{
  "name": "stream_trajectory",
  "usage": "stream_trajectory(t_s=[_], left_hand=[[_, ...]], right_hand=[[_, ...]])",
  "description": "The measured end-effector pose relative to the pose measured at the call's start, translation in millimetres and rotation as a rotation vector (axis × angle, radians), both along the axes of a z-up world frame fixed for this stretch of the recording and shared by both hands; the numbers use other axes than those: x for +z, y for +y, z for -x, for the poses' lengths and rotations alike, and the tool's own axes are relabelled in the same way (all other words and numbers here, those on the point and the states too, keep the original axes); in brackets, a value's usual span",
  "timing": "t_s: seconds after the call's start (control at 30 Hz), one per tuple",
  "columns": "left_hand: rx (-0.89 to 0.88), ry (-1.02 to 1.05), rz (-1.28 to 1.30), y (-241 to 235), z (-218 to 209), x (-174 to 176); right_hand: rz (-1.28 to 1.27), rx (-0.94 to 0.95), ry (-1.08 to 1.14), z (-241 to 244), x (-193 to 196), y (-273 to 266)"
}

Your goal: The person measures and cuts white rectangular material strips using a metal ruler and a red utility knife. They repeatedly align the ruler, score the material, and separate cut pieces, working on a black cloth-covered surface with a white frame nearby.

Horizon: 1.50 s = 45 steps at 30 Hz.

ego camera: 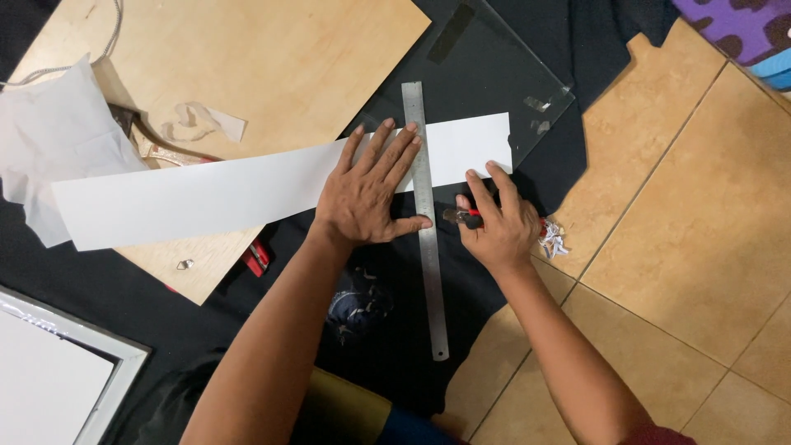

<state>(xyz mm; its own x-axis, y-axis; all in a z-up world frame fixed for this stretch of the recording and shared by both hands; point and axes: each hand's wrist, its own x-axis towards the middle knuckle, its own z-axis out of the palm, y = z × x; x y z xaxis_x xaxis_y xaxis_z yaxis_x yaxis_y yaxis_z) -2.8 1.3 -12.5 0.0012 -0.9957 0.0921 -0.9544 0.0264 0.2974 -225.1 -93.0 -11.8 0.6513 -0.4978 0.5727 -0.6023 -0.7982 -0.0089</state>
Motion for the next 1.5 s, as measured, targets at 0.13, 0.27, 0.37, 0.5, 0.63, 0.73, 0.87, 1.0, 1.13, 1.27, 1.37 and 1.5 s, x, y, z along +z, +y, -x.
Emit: stream_trajectory(t_s=[0.13, 0.27, 0.37, 0.5, 0.63, 0.73, 0.87, 1.0, 1.13, 1.27, 1.37, 1.5], left_hand=[[0.0, 0.013, 0.004, 0, 0, 2], [-0.008, 0.009, -0.018, -1, 0, 2], [-0.024, -0.021, -0.041, -1, 0, 9], [-0.024, -0.072, -0.085, -1, 1, 16], [-0.03, -0.091, -0.075, 0, 2, 14], [-0.023, -0.067, -0.021, 1, 1, 8], [-0.015, -0.081, 0.001, 1, 2, 6], [-0.03, -0.081, 0.028, 2, 0, 6], [-0.039, -0.055, 0.081, 0, -2, 5], [-0.064, -0.059, 0.064, -2, -3, 5], [-0.061, -0.125, -0.052, -2, 1, 10], [-0.036, -0.259, -0.268, -6, 9, 29]], right_hand=[[-0.007, 0.006, -0.006, 1, -1, 0], [-0.022, 0.023, -0.004, 1, -1, -2], [-0.026, 0.019, -0.008, 2, -2, 0], [-0.016, 0.006, -0.018, 2, -1, 0], [0.006, 0.005, -0.009, 2, 0, 1], [0.0, 0.005, -0.012, 2, 1, 1], [-0.001, -0.008, 0.006, 5, -2, 1], [-0.02, 0.002, 0.0, 4, -3, 0], [-0.007, 0.008, 0.001, 4, -3, 0], [0.004, 0.007, -0.014, 4, -4, -1], [-0.028, -0.016, -0.034, 10, -10, -2], [-0.462, -0.191, -0.169, 6, -2, 2]])
